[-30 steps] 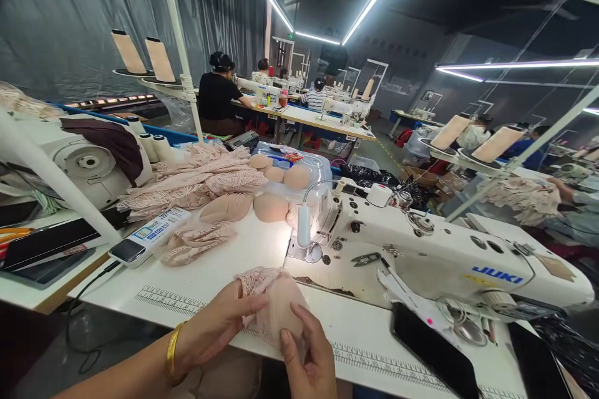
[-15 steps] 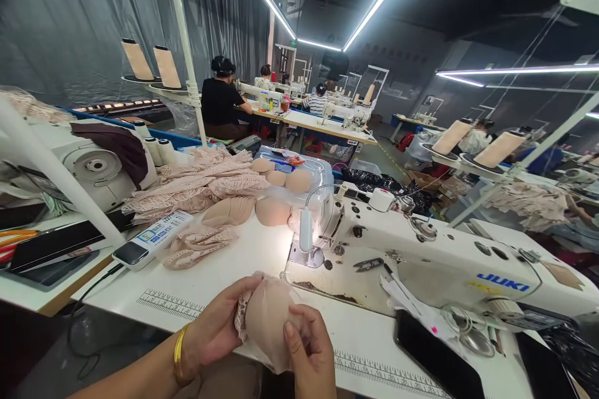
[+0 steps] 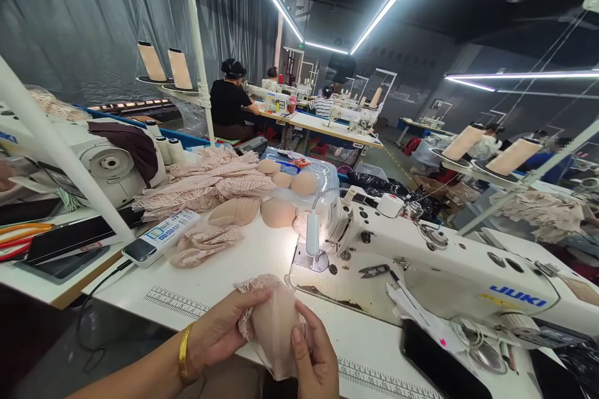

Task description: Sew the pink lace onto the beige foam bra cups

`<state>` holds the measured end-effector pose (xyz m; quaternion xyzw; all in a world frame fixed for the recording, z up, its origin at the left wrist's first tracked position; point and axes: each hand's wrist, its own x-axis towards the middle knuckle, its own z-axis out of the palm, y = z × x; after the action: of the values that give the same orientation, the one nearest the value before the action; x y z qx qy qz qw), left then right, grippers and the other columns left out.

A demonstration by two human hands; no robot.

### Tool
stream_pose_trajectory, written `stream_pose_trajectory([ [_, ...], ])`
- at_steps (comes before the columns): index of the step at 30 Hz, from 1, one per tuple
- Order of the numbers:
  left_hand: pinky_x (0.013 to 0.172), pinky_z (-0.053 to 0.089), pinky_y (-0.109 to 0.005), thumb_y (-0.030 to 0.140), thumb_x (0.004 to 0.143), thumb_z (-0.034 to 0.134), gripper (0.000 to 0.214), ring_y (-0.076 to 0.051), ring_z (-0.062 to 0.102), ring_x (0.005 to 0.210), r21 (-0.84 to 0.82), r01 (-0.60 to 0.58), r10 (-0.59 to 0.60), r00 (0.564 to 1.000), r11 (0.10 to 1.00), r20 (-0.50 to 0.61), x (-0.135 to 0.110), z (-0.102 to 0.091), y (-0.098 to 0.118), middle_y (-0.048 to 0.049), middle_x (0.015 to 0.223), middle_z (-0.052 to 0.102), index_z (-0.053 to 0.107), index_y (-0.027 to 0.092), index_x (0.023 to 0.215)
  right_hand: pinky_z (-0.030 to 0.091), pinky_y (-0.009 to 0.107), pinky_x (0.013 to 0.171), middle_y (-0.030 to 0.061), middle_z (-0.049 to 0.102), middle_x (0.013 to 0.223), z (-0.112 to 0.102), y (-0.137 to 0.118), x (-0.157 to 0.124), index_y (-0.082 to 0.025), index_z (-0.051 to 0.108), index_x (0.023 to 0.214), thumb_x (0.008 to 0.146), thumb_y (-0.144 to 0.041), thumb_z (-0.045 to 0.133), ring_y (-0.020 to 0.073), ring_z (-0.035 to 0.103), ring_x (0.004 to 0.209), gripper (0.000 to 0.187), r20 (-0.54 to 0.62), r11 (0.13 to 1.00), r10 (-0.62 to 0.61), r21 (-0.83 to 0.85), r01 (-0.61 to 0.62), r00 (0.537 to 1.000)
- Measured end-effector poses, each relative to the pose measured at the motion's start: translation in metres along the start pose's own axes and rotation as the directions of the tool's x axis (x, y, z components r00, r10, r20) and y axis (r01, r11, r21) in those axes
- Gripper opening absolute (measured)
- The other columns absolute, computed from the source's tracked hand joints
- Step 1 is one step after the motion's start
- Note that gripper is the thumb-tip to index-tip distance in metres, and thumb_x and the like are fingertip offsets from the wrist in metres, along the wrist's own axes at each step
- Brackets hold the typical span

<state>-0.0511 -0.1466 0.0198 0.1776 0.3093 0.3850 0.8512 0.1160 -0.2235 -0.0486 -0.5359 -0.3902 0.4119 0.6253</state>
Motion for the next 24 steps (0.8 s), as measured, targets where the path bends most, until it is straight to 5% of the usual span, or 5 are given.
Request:
stream_pose_trajectory([
  [5,0.078,0.059,-0.034,0.022,0.081,0.086,0.023,-0.024,0.072,0.085,-0.078,0.050,-0.060,0.988,0.996,-0.139,0.0043,0.0045,0.0010,-0.0124,0.096,0.080,0.079,0.008,0.097,0.056,0.030,0.074,0.0029,0.075,0.086,0.0055,-0.0043,-0.0004,-0.025,0.070,0.130,0.086,-0.059,0.079,0.0201,0.067,0.077,0.056,0.024,0.982,0.092,0.163,-0.095,0.995],
  [11,0.076,0.058,-0.031,0.020,0.085,0.082,0.015,-0.022,0.071,0.083,-0.111,0.032,-0.049,0.986,0.993,-0.161,0.0045,0.0082,0.0011,-0.0117,0.095,0.080,0.080,0.009,0.094,0.051,0.027,0.067,-0.0006,0.068,0.074,0.0063,-0.0041,0.0021,-0.024,0.068,0.130,0.085,-0.057,0.081,0.0171,0.061,0.068,0.057,0.024,0.972,0.114,0.205,-0.117,0.993],
  [24,0.088,0.056,-0.032,0.023,0.072,0.091,0.030,-0.026,0.072,0.091,-0.033,0.039,-0.040,0.999,0.999,-0.030,0.0070,0.0059,0.0015,-0.0149,0.097,0.079,0.082,0.008,0.096,0.056,0.035,0.089,0.0076,0.078,0.118,-0.0020,0.0032,0.0088,-0.029,0.064,0.134,0.083,-0.052,0.085,0.0253,0.072,0.102,0.060,0.073,0.920,0.165,0.348,-0.180,0.984],
])
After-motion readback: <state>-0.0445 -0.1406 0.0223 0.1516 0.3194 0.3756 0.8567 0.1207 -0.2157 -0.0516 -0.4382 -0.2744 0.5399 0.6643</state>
